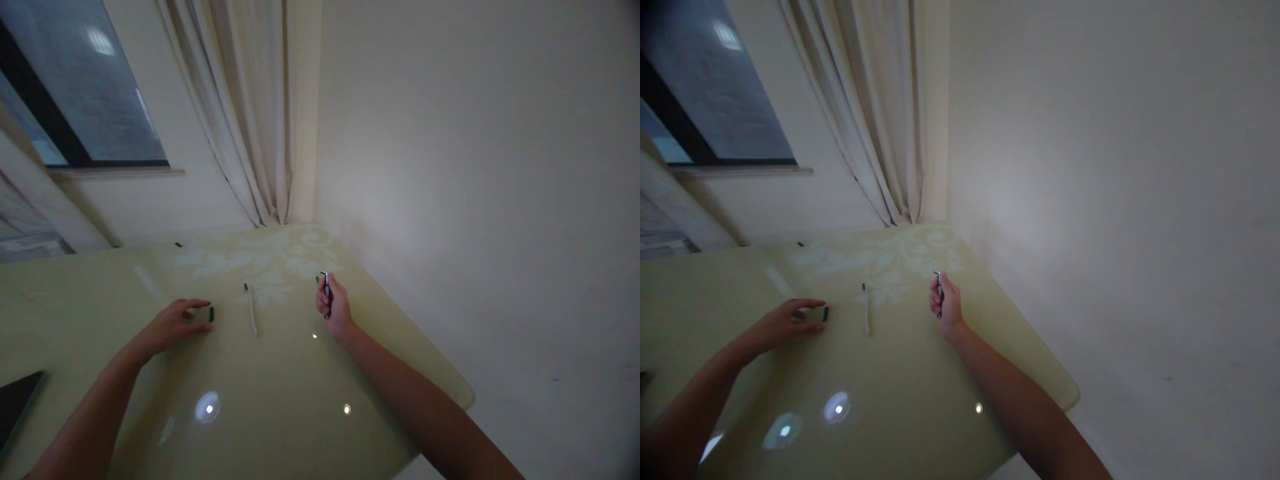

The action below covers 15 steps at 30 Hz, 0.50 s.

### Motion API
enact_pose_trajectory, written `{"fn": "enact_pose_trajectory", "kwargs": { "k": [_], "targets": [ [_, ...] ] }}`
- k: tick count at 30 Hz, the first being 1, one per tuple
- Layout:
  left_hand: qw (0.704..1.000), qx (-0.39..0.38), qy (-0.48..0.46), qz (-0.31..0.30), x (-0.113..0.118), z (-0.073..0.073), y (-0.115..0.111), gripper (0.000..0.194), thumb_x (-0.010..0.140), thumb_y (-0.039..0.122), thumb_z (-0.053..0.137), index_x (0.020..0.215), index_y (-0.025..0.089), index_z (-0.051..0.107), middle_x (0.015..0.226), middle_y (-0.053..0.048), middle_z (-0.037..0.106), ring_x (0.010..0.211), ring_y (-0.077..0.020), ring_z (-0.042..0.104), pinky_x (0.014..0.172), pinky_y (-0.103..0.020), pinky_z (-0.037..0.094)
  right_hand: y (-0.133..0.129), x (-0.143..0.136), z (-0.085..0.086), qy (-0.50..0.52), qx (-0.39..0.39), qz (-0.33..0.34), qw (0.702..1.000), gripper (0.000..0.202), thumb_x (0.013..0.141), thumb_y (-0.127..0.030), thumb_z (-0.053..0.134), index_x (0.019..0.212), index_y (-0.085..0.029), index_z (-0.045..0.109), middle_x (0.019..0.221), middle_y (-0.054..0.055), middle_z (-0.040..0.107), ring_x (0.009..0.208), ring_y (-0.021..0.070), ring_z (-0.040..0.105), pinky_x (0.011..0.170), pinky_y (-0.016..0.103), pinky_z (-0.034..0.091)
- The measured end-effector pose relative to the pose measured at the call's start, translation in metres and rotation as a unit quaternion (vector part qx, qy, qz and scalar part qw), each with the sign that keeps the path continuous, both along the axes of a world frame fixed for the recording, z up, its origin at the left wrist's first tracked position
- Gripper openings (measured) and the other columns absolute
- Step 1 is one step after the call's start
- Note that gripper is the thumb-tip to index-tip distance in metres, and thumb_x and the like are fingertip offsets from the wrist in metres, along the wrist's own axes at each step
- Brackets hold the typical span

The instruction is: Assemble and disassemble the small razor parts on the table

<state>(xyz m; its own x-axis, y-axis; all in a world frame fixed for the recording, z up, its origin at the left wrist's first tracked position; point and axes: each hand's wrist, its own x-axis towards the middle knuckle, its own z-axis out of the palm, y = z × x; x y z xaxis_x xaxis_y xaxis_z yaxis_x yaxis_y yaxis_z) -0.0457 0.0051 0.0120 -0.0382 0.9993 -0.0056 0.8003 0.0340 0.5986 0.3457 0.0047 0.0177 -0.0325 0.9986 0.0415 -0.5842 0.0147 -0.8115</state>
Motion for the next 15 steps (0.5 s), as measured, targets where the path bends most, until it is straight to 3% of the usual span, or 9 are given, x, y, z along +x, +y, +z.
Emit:
{"fn": "enact_pose_trajectory", "kwargs": {
  "k": [5,8,12,15],
  "targets": [
    [0.999,0.027,-0.004,-0.018,0.01,0.004,0.001,0.06,0.055,0.068,0.074,0.091,0.021,0.08,0.104,-0.011,0.072,0.084,-0.029,0.07,0.083,-0.041,0.058,-0.006,-0.001,0.001,-0.004,0.004,0.006,1.0,0.051,0.08,-0.069,0.071,0.077,-0.021,0.055,0.049,-0.011,0.034,0.037,0.0048,0.021,0.036,0.019,0.016],
    [0.997,0.059,-0.047,-0.034,0.028,0.015,-0.003,0.058,0.062,0.068,0.072,0.094,0.019,0.077,0.102,-0.011,0.069,0.084,-0.0272,0.069,0.079,-0.039,0.057,-0.01,-0.005,0.003,-0.008,0.007,0.033,0.999,0.05,0.081,-0.068,0.071,0.076,-0.02,0.056,0.049,-0.011,0.035,0.037,0.0046,0.022,0.036,0.019,0.016],
    [0.978,0.138,-0.121,-0.103,0.083,0.044,-0.019,0.045,0.082,0.058,0.07,0.111,0.024,0.072,0.104,-0.006,0.067,0.089,-0.0221,0.065,0.075,-0.033,0.055,-0.024,-0.013,0.008,-0.053,0.022,0.083,0.995,0.043,0.079,-0.058,0.079,0.077,-0.017,0.064,0.052,-0.011,0.036,0.039,0.0035,0.022,0.037,0.02,0.013],
    [0.952,0.186,-0.143,-0.197,0.131,0.059,-0.035,0.034,0.089,0.046,0.071,0.116,0.027,0.07,0.106,-0.004,0.063,0.088,-0.0186,0.061,0.074,-0.029,0.052,-0.036,-0.019,0.012,-0.089,0.029,0.118,0.989,0.038,0.08,-0.051,0.081,0.088,-0.014,0.073,0.053,-0.01,0.036,0.04,0.0031,0.022,0.038,0.021,0.011]
  ]
}}
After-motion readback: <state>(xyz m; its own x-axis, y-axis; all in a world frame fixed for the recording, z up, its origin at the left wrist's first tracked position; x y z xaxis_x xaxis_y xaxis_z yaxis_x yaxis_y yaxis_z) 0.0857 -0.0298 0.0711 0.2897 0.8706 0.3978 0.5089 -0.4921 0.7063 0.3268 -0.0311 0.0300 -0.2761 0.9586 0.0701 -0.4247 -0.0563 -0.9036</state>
